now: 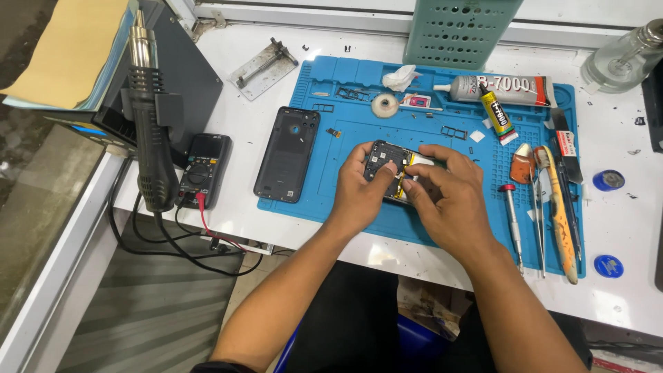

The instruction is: Disassembling and inspecting a smartphone on a repair bench.

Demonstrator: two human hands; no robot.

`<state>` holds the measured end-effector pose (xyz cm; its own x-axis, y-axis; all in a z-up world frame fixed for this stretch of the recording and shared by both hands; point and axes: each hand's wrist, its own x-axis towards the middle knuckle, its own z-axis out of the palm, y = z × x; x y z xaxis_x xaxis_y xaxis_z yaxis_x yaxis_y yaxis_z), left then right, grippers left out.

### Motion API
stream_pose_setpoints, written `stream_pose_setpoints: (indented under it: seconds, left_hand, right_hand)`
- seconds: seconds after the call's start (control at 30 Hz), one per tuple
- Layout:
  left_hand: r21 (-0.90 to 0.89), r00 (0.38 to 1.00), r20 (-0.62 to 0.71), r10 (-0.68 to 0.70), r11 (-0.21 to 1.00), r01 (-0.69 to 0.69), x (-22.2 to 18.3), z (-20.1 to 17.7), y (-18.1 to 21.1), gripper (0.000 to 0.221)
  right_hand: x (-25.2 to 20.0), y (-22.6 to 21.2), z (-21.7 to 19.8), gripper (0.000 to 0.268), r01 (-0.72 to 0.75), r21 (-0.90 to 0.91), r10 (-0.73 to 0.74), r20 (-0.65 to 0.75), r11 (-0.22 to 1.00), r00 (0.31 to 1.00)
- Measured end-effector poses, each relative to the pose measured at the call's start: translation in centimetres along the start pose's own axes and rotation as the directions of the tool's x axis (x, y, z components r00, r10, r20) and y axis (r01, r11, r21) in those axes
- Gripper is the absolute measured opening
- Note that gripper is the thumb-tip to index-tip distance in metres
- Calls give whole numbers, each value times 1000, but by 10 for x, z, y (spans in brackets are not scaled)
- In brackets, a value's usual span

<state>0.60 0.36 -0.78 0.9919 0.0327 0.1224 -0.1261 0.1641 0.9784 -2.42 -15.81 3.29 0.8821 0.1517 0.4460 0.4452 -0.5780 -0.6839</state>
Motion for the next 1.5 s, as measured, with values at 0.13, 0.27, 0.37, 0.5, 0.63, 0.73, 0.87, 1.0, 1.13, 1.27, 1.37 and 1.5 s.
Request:
stream_pose_setpoints:
  seconds: [0.13, 0.27, 0.37, 0.5, 0.63, 0.73, 0.87, 1.0, 1.13, 1.27, 1.37, 1.5]
  left_hand:
    - [-41, 1000, 4, -10, 999, 10, -4, 1, 22, 28]
    - [-130, 985, 75, -158, 977, 166, 5, -8, 23, 34]
    - [-167, 929, 167, -330, 919, 357, 11, -6, 30, 40]
    - [-247, 942, 238, -237, 923, 295, 18, 1, 38, 37]
    - [-196, 919, 269, -287, 918, 344, 30, -4, 63, 37]
    - [92, 948, 195, -252, 967, 238, 37, -25, 87, 37]
    - [979, 993, 9, -119, 204, 15, 34, -59, 110, 70]
    - [985, 934, -164, -317, 8, 175, 29, -67, 108, 92]
    - [981, 953, -180, -246, 30, 193, 35, -79, 99, 79]
    - [948, 961, -204, -188, 205, 242, 32, -82, 109, 77]
    - [885, 967, -181, -181, 398, 240, 23, -68, 124, 83]
    - [704, 979, 14, -203, 697, 135, 20, -44, 126, 92]
  right_hand:
    - [6, -6, -20, 34, 14, -26, -14, -3, 1000, 1000]
    - [17, -15, -53, 50, -313, -114, 328, 152, 943, 932]
    - [18, -11, -64, 41, -678, 43, 597, 436, 734, 674]
    - [15, -16, -59, 52, -559, 365, 320, 540, 744, 779]
    - [8, 4, -41, 51, -573, 608, 247, 537, 549, 806]
    - [5, 25, -27, 57, -627, 717, 307, 549, 304, 777]
    - [10, -7, -40, 57, -601, 799, 365, 555, 13, 747]
    - [18, -40, -52, 63, -646, 755, 418, 626, -114, 658]
    - [8, -10, -40, 66, -578, 803, 288, 593, -142, 752]
    - [13, -15, -43, 88, -500, 860, 205, 509, -101, 836]
    - [14, -12, -41, 80, -496, 863, 246, 503, -94, 828]
    - [15, -11, -30, 70, -571, 821, 401, 528, -15, 748]
